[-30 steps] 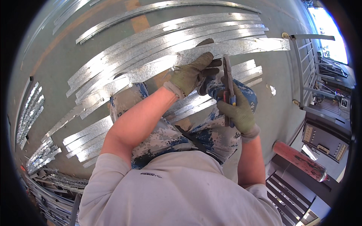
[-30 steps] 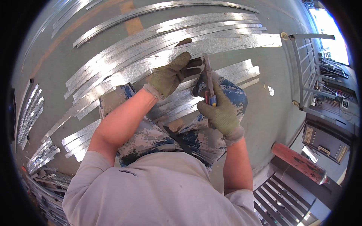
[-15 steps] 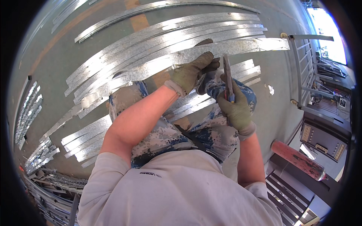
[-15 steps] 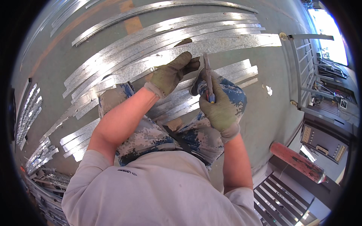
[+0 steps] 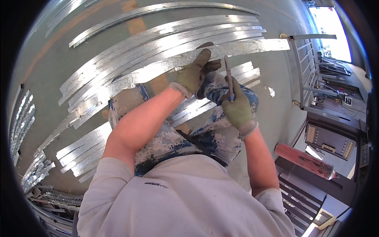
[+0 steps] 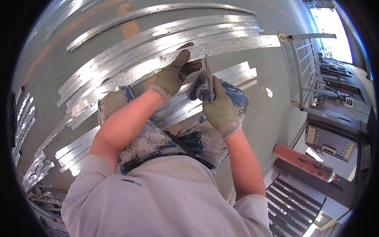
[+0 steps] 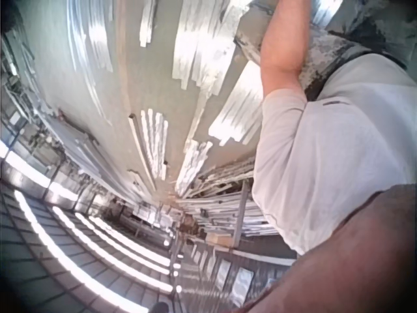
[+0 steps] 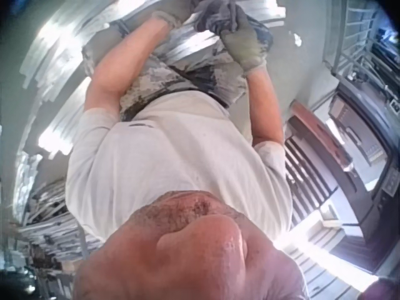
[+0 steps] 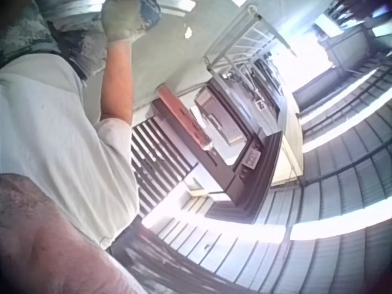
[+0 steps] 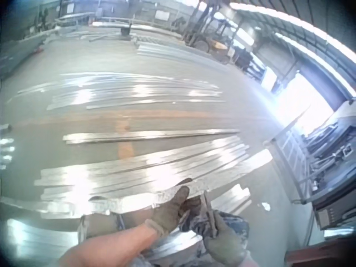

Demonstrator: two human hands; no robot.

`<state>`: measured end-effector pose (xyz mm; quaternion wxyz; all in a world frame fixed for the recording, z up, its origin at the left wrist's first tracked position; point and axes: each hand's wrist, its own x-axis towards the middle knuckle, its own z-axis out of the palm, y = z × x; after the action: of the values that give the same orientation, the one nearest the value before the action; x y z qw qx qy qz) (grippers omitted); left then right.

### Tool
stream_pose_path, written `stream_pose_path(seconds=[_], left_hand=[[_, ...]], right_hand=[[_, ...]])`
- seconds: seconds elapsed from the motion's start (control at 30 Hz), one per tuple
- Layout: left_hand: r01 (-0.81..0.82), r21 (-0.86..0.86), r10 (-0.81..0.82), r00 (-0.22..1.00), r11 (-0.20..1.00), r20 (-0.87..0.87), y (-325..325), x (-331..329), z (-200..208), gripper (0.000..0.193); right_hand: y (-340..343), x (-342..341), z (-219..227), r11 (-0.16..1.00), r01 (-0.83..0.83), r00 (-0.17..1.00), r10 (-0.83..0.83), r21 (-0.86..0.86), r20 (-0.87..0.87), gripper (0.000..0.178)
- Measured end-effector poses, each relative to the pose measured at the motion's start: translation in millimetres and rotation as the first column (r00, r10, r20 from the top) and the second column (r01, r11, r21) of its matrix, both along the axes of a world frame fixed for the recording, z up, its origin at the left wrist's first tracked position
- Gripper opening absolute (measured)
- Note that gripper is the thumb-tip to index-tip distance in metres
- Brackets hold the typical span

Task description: The person sits on the floor and uses tin snips to cut long metal strips into shorter segments. They repeatedly pick up a strip, cut it, and place the cut piece aside, continuing this process throughout the clip.

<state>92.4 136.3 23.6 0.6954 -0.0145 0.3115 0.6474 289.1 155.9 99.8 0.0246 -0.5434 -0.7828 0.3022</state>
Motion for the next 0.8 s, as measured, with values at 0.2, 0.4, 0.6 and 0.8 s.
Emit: stream_pose_path(seconds=[0.2,0.4,0.6,0.8], left_hand=[[-0.005,-0.035,0.001,0.996,0.999,-0.094,9.2,8.1,-27.9,0.04],[-0.073,-0.177,0.054,0.993,0.981,-0.108,19.1,5.1,-45.6,0.038],[-0.072,-0.096,0.054,0.982,0.993,-0.182,13.7,2.4,-44.2,0.05],[0.02,0.232,0.102,0.861,0.973,-0.499,-1.8,-7.0,-39.1,0.059]], right_hand=[[-4.7,-16.8,-11.7,0.986,-0.036,0.931,-0.027,0.163,0.364,0.085],[-6.6,-37.6,-32.4,0.987,-0.031,0.811,-0.069,0.16,0.581,0.091],[-11.0,-46.4,-21.7,0.986,-0.013,0.84,-0.079,0.164,0.538,0.092],[-14.6,-36.3,-6.0,0.959,-0.043,0.857,-0.11,0.281,0.503,0.093]])
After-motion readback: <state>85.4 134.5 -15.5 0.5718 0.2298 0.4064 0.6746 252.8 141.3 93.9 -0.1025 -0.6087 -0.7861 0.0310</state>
